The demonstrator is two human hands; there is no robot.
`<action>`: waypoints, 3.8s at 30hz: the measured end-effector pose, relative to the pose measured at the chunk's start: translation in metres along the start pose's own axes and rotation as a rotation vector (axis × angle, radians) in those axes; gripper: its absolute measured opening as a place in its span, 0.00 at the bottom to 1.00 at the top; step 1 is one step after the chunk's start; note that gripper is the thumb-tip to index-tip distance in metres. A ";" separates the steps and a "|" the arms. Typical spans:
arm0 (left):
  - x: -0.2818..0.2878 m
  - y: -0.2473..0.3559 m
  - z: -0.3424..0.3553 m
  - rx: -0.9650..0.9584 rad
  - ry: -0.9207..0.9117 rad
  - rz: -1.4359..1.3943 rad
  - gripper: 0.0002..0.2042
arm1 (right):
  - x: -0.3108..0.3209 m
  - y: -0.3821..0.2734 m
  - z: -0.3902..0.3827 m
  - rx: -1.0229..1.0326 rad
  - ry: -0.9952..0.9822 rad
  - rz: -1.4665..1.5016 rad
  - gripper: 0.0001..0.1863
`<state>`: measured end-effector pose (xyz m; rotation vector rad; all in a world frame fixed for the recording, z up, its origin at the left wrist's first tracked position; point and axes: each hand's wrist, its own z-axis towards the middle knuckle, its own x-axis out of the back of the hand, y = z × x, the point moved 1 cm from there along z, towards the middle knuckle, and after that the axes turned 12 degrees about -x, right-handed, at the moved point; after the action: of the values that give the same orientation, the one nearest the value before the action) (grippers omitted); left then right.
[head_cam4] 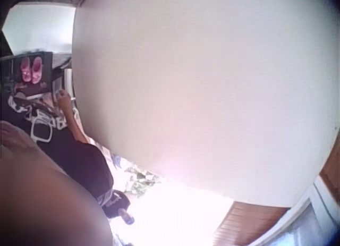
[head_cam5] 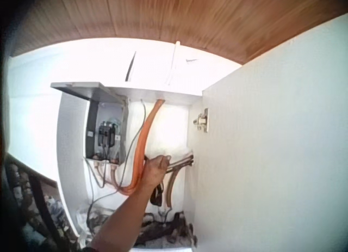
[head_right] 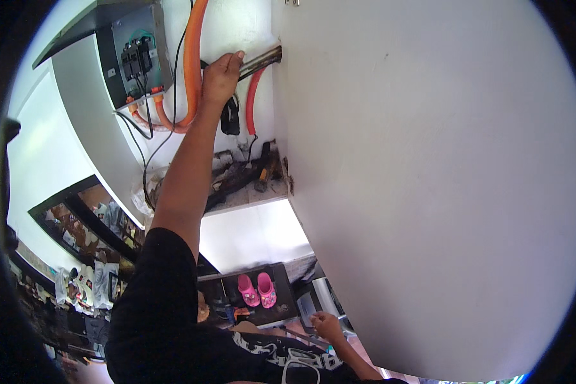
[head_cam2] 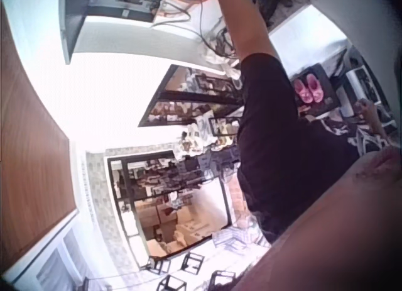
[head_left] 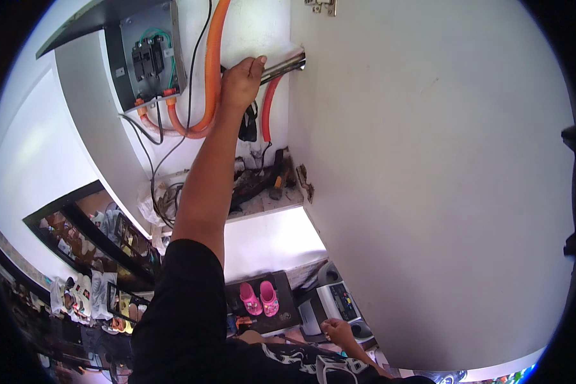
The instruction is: The person opens a wall cabinet and uses a wrench to tighten a pipe fitting connected to orange and red hoses. The person repeatedly adjusts the wrench and repositions hands to secure the connection, then closes the cabinet door.
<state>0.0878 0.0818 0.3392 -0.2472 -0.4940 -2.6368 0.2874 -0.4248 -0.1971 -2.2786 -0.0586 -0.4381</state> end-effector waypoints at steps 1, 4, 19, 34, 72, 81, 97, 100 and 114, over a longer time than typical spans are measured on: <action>0.001 -0.004 0.000 0.025 -0.062 -0.046 0.21 | 0.002 0.002 0.002 -0.005 0.007 0.005 0.18; 0.009 -0.013 -0.008 0.042 -0.190 -0.445 0.21 | 0.002 -0.007 0.007 0.098 0.045 0.042 0.14; 0.020 0.017 -0.015 0.028 -0.304 -0.041 0.25 | -0.037 -0.066 -0.025 0.326 -0.020 -0.156 0.16; 0.006 0.007 -0.012 -0.006 -0.174 -0.063 0.22 | 0.033 0.123 -0.047 -0.012 0.294 -0.398 0.17; 0.131 0.062 -0.180 -0.340 -0.660 0.195 0.09 | 0.107 0.249 0.038 0.092 0.304 -0.407 0.17; 0.218 0.198 0.016 -0.316 0.065 -0.125 0.18 | 0.119 0.245 0.016 -0.013 0.242 -0.439 0.21; 0.206 0.236 0.096 -0.407 0.031 0.010 0.21 | 0.103 0.267 -0.009 0.126 0.269 -0.528 0.22; 0.207 0.234 0.074 -0.419 -0.121 -0.006 0.21 | 0.108 0.275 -0.009 0.075 0.278 -0.545 0.18; 0.139 0.124 -0.080 -0.113 -1.028 -0.051 0.15 | 0.101 0.251 0.005 -0.140 0.173 -0.444 0.22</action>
<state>0.0138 -0.1070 0.3378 -1.6609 -0.6439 -2.3982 0.4291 -0.6016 -0.3445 -2.3503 -0.4647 -0.8921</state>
